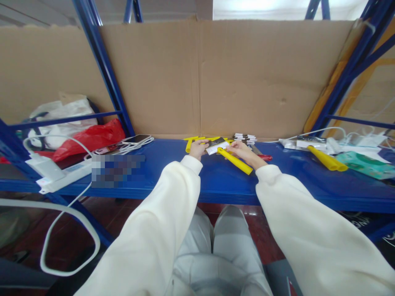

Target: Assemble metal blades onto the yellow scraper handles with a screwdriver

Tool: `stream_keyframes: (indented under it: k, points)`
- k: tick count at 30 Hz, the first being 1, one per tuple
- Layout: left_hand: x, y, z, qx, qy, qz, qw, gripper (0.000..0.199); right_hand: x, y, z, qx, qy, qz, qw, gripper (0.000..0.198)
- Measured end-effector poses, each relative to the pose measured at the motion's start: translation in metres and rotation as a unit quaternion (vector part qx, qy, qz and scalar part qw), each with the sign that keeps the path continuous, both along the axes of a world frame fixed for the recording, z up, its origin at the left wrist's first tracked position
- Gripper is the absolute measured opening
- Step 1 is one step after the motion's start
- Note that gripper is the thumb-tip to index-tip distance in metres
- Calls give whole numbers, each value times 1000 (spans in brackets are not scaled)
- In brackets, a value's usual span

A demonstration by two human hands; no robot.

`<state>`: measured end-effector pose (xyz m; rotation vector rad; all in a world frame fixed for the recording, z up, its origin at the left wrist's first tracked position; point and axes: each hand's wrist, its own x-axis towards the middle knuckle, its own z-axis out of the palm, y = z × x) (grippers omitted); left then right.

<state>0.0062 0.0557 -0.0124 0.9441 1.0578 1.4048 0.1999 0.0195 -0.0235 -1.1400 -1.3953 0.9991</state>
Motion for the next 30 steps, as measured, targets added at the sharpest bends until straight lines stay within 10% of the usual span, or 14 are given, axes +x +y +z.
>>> stream_keyframes:
  k: [5, 19, 30]
  points:
    - [2, -2, -2, 18, 23, 1, 1000, 17, -3, -3, -4, 17, -40, 126, 991, 42]
    - [4, -2, 1, 2, 28, 3, 1000, 23, -2, 2, -2, 204, -307, 88, 925, 22]
    - [1, -11, 8, 0, 10, -63, 998, 20, 13, 7, 12, 220, -296, 18, 929, 26]
